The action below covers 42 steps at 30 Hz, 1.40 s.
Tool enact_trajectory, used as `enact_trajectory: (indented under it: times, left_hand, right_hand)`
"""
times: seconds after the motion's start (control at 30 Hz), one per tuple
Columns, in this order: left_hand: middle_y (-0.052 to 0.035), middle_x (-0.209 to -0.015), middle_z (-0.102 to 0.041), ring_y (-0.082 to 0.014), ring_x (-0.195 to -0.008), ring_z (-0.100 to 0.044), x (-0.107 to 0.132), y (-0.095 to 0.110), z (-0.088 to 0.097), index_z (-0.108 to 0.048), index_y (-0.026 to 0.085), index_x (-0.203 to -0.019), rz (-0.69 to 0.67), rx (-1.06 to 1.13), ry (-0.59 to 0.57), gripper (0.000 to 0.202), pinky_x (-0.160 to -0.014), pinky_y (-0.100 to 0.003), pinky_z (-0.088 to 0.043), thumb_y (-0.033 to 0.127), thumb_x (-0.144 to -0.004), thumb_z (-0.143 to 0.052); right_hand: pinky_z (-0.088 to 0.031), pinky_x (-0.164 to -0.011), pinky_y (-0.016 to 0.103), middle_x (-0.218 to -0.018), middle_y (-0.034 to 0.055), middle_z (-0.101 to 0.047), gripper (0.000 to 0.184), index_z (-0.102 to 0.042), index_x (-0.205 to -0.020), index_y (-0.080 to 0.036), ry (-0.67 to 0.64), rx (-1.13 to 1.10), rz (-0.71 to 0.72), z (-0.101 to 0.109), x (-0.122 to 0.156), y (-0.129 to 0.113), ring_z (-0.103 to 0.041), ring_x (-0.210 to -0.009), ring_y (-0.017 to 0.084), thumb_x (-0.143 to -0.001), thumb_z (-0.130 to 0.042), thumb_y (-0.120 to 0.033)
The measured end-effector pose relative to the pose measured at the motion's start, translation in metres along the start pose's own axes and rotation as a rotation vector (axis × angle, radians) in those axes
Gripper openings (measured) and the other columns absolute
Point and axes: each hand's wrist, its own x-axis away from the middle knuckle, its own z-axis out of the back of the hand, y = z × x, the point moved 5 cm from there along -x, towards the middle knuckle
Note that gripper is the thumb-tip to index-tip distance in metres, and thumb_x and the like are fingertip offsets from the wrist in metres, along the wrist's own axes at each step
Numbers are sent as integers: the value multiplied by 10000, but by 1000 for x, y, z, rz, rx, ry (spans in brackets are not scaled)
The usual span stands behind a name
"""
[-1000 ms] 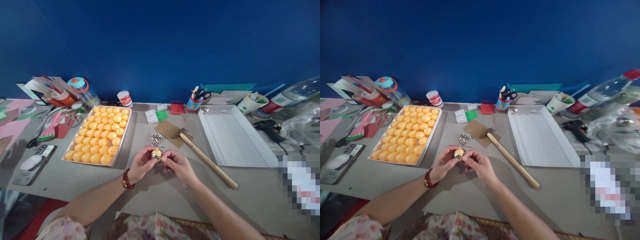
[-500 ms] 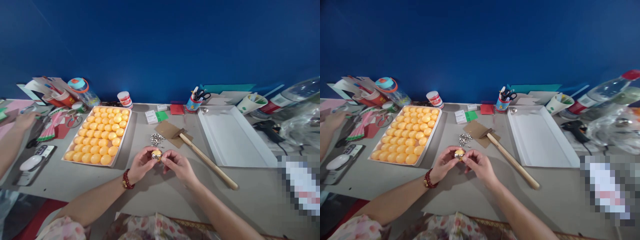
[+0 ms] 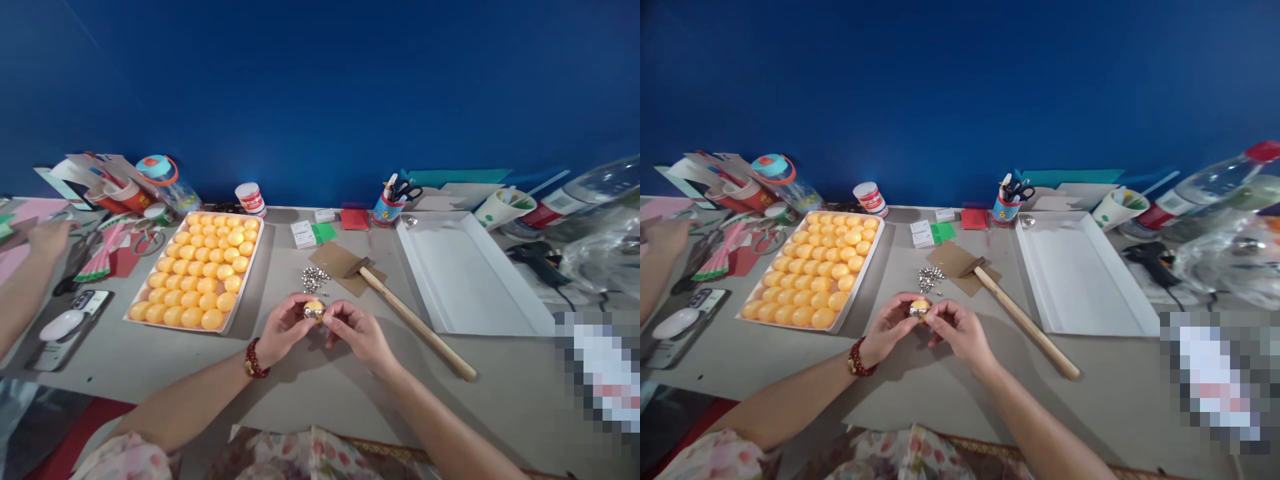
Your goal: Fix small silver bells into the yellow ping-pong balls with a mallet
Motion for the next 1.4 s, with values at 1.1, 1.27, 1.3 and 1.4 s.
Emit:
enact_trajectory:
  times: [1.1,1.27,1.3,1.4]
  left_hand:
    - [-107,-1215,-647,-206,-1061,-636,1,2,3,-696,225,-1157,-86,-98,-13,314,-901,-305,-540,228,-843,-692]
    - [-113,-1198,-671,-244,-1174,-581,0,7,2,-700,231,-1176,-157,-174,-53,320,-973,-356,-510,238,-858,-673]
    - [-113,-1201,-674,-247,-1181,-578,-1,7,2,-700,230,-1179,-157,-186,-56,322,-984,-364,-505,238,-859,-672]
    - [-113,-1219,-677,-254,-1212,-561,-1,5,4,-694,227,-1194,-148,-221,-58,332,-1018,-383,-488,233,-864,-666]
  right_hand:
    - [-565,-567,239,-741,-11,-605,298,-624,-773,-177,-13,91,97,0,1,-5,-579,-572,97,-767,-747,-448]
    - [-567,-572,241,-751,-11,-600,292,-623,-782,-178,-17,86,93,2,2,-3,-580,-574,96,-775,-743,-444]
    - [-568,-575,244,-750,-11,-599,289,-621,-786,-178,-15,91,94,2,2,-3,-580,-573,96,-780,-739,-442]
    - [-570,-579,250,-750,-8,-604,293,-614,-789,-179,-10,117,107,3,2,-4,-585,-571,101,-785,-730,-448]
